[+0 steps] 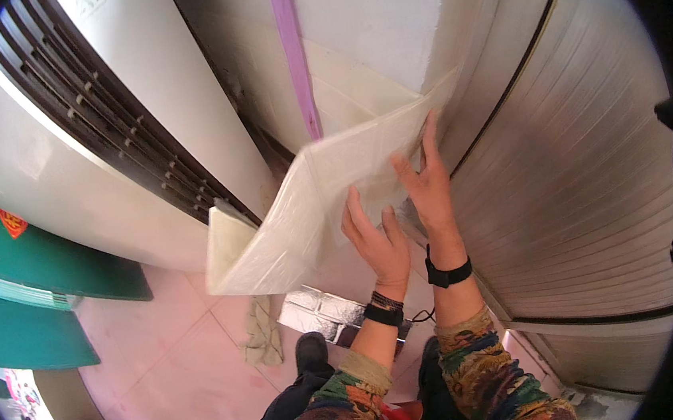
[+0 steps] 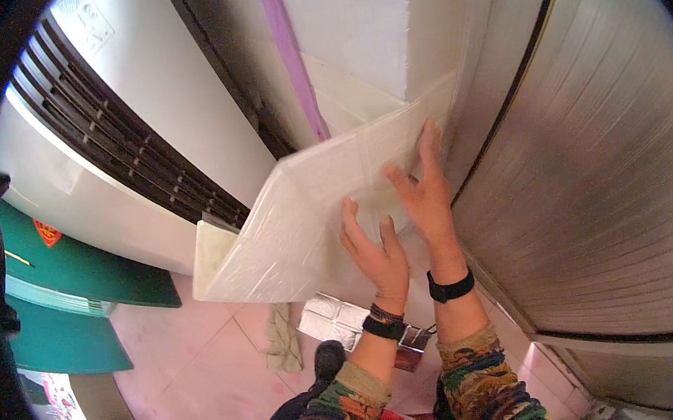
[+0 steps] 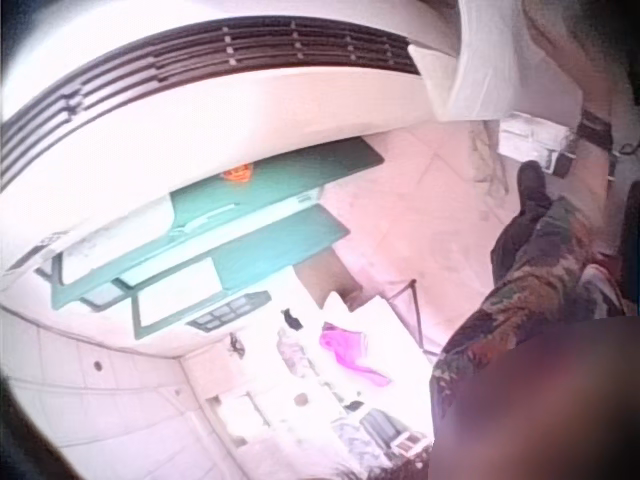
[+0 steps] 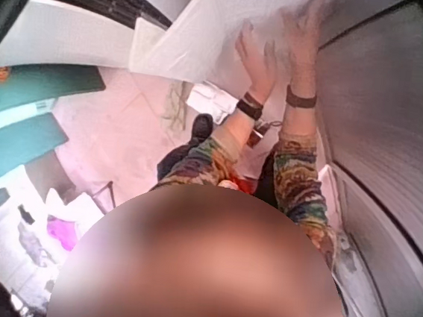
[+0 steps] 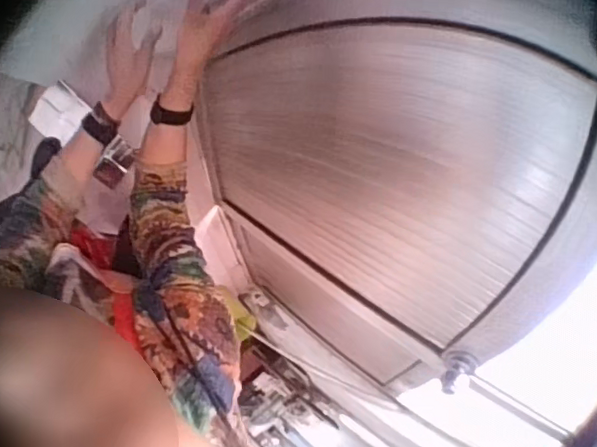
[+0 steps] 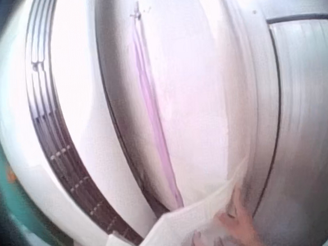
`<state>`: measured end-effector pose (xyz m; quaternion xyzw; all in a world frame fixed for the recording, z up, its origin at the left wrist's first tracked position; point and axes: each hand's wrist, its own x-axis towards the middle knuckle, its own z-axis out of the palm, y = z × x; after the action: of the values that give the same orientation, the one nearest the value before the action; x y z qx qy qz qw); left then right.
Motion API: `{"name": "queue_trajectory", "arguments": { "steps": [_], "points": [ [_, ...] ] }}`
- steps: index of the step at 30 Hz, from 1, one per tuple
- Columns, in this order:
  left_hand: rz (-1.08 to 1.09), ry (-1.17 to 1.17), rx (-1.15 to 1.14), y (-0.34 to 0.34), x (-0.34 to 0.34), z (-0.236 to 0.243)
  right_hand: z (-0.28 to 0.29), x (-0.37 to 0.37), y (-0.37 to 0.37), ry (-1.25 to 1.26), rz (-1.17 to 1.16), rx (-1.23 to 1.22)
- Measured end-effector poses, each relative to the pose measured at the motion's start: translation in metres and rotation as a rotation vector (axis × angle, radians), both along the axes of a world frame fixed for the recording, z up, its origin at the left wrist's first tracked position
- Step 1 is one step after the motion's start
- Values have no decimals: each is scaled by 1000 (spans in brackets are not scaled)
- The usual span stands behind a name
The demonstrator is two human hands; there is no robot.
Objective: The person wipes a section of the wall with a cloth, then repeatedly picks up white rectangular wall panels, aligns them against the wall, and presses them into place. The person handles the panels one at a time, adjusting their position and smoothing them against the surface.
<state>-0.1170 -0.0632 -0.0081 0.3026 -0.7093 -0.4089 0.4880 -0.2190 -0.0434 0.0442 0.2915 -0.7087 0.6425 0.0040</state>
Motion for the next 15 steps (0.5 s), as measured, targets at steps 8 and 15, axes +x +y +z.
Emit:
{"name": "queue_trajectory", "arguments": {
  "steps": [8, 15],
  "points": [
    [-309, 48, 66, -40, -20, 10, 8, 6, -3, -35, -20, -17],
    [-485, 113, 152, -55, -41, 17, 9, 6, -7, 4, -41, 37]
  ]
}}
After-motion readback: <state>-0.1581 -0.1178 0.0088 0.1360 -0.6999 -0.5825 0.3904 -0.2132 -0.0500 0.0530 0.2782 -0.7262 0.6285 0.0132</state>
